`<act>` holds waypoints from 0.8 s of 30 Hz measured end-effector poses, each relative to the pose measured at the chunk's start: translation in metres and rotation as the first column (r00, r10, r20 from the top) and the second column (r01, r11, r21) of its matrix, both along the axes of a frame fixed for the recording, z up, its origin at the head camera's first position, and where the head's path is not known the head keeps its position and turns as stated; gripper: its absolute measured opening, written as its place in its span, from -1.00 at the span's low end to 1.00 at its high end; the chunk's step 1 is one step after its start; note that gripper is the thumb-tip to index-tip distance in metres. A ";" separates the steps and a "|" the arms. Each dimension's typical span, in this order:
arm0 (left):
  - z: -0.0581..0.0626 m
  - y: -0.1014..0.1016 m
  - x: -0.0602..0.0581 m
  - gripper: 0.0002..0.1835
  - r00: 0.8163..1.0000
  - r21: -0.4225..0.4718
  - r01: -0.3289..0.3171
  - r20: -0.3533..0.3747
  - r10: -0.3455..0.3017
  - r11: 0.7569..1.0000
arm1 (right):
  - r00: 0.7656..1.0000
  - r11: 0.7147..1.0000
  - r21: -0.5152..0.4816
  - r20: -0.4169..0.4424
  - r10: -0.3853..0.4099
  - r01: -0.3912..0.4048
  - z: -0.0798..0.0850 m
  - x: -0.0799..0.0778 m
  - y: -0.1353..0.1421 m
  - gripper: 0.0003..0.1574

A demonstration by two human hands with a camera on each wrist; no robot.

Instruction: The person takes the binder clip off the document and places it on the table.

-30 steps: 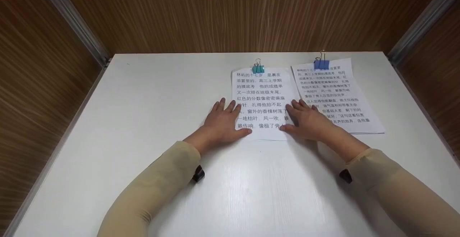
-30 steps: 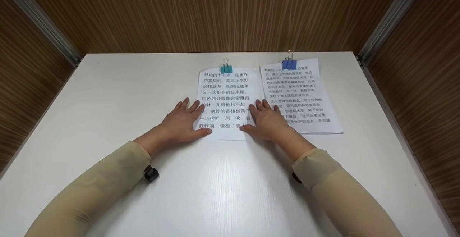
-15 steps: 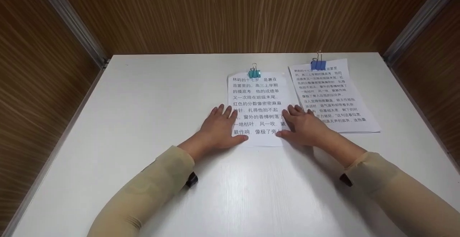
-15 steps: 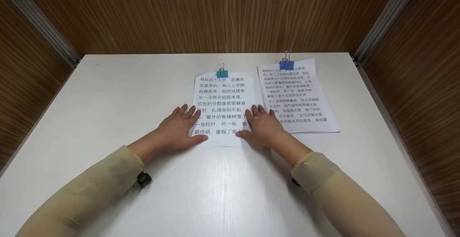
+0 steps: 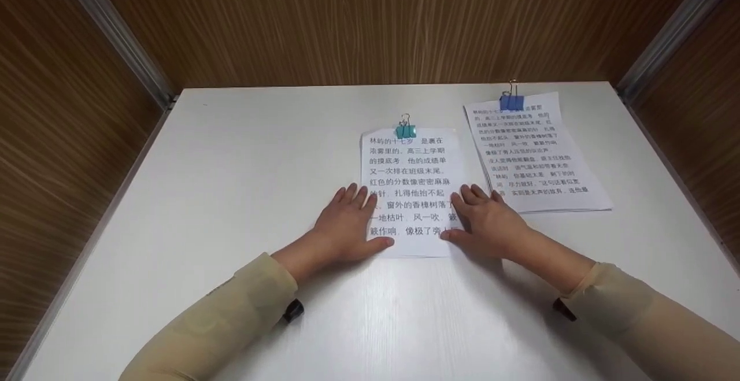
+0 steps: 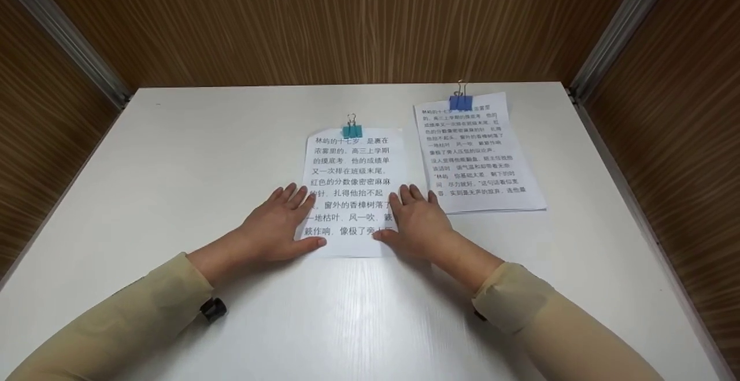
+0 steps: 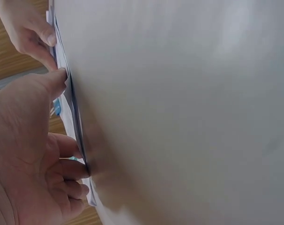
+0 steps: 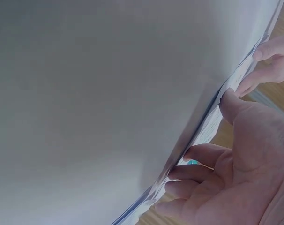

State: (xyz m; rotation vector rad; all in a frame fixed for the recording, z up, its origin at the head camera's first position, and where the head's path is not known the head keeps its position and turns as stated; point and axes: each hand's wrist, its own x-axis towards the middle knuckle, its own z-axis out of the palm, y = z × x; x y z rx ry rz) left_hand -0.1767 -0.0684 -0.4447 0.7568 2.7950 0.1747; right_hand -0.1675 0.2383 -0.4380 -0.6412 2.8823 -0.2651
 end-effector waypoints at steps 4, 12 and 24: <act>0.001 -0.003 0.009 0.11 1.000 0.001 0.008 -0.001 -0.008 1.000 | 1.000 1.000 -0.013 -0.019 0.006 -0.006 -0.001 0.010 -0.002 0.09; 0.002 -0.006 0.023 0.10 1.000 -0.001 0.024 -0.011 -0.024 1.000 | 0.999 1.000 -0.018 -0.050 0.006 -0.007 -0.002 0.026 -0.006 0.08; 0.001 -0.013 0.046 0.10 0.998 0.030 0.050 -0.030 -0.049 0.998 | 0.998 0.999 -0.050 -0.067 -0.002 -0.001 0.000 0.051 -0.011 0.08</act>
